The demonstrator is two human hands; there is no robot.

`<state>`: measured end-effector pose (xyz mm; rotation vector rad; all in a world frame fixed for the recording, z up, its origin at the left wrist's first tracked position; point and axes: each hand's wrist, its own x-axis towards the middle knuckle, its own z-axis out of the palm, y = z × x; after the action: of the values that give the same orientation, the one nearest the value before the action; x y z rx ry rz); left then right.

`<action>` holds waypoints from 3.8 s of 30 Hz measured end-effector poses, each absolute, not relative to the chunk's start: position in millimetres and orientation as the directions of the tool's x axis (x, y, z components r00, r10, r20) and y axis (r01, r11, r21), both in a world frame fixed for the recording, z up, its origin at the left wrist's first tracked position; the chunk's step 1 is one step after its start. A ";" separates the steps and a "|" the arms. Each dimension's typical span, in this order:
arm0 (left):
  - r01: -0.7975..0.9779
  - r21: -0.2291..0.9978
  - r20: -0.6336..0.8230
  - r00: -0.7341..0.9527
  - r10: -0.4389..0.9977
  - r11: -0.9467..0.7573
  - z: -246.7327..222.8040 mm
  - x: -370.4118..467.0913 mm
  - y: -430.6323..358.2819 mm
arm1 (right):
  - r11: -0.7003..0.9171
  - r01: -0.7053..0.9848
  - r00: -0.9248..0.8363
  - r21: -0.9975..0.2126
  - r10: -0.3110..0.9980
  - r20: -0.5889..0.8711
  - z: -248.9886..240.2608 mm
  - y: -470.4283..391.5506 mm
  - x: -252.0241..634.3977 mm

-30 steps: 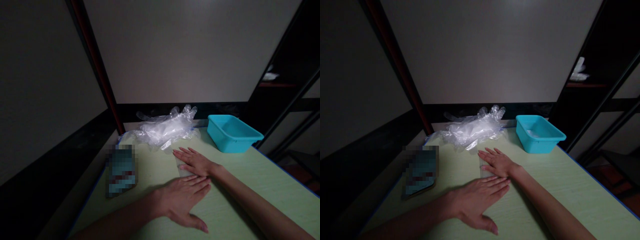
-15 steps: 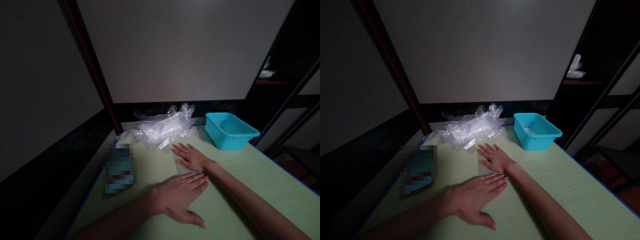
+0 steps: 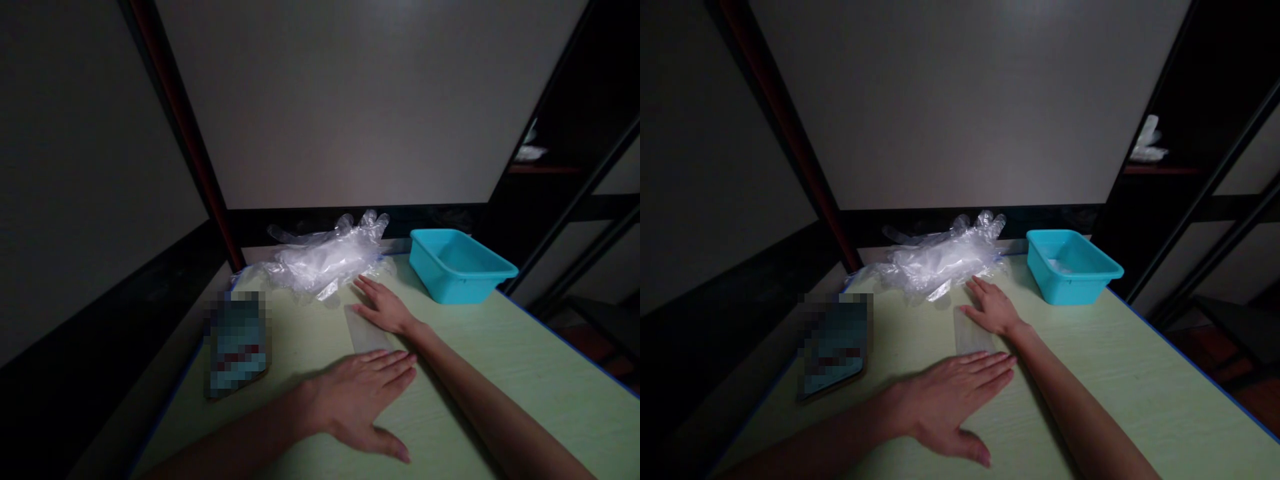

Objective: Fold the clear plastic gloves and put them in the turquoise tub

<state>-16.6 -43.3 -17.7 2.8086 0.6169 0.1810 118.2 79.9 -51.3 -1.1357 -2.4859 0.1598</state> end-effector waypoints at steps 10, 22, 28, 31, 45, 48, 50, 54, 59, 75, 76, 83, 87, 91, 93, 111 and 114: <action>0.391 0.262 0.080 0.902 0.424 -0.882 -19.4 -15.6 -43.2 | 0.823 0.516 -0.726 -0.239 0.568 0.387 -42.2 58.2 112.7; 0.382 0.243 0.101 0.904 0.414 -0.892 -23.1 -15.7 -42.6 | 0.719 0.668 -0.630 -0.195 0.685 0.366 -53.4 76.7 105.9; 0.394 0.218 0.088 0.903 0.420 -0.893 -22.2 -16.1 -43.7 | 0.691 0.689 -0.600 -0.219 0.713 0.363 -57.8 92.6 102.8; 0.401 0.213 0.074 0.903 0.424 -0.891 -20.9 -16.3 -44.9 | 0.684 0.694 -0.594 -0.223 0.720 0.358 -57.8 98.5 101.3; 0.396 0.254 0.082 0.900 0.428 -0.882 -21.9 -16.2 -43.5 | 0.627 0.739 -0.519 -0.244 0.762 0.387 -60.6 108.4 99.2; 0.399 0.270 0.080 0.897 0.434 -0.876 -22.6 -16.1 -43.6 | 0.580 0.772 -0.459 -0.262 0.792 0.403 -59.6 107.5 97.1; 0.403 0.271 0.076 0.896 0.437 -0.874 -21.9 -16.2 -44.0 | 0.565 0.775 -0.423 -0.283 0.796 0.433 -58.7 108.1 95.9; 0.402 0.259 0.069 0.899 0.432 -0.879 -17.5 -17.1 -45.0 | 0.620 0.681 -0.367 -0.389 0.749 0.551 -55.2 104.4 100.8; 0.406 0.262 0.061 0.898 0.435 -0.875 -16.1 -17.6 -44.3 | 0.733 0.430 -0.542 -0.527 0.677 0.498 -44.3 63.2 133.2; 0.381 0.332 0.062 0.904 0.423 -0.863 -17.0 -16.2 -41.0 | 0.793 0.395 -0.733 -0.463 0.576 0.362 -30.9 13.8 163.5; 0.382 0.330 0.062 0.904 0.423 -0.863 -16.5 -16.6 -40.8 | 0.794 0.397 -0.733 -0.461 0.576 0.362 -31.1 13.8 163.8; 0.332 0.265 0.119 0.920 0.372 -0.905 -15.7 -16.4 -45.0 | 0.807 0.374 -0.753 -0.458 0.552 0.359 -33.6 14.7 165.9; 0.528 0.264 0.368 0.718 0.590 -0.807 -24.5 -21.0 -42.8 | 0.829 0.350 -0.774 -0.436 0.518 0.364 -36.6 15.4 167.4; 0.760 0.416 0.524 0.248 0.815 -0.499 -37.3 -35.0 -22.2 | 0.847 0.317 -0.763 -0.427 0.495 0.415 -38.1 15.9 170.6; 0.759 0.520 0.499 0.103 0.861 -0.392 -41.5 -42.3 -8.9 | 0.853 0.305 -0.749 -0.424 0.490 0.445 -37.7 15.8 173.0; 0.465 0.845 0.334 -0.072 0.940 -0.265 -46.1 -47.8 12.8 | 0.927 0.373 -0.887 -0.040 0.369 0.279 -8.9 -8.8 186.9; 0.460 0.847 0.332 -0.071 0.940 -0.265 -46.3 -47.7 12.8 | 0.920 0.391 -0.890 0.011 0.375 0.260 -10.0 -10.6 184.7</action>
<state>-47.7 12.8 -46.3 1.7263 1.5032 1.3067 184.7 -10.6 -10.0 -0.5733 -2.8271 -0.0924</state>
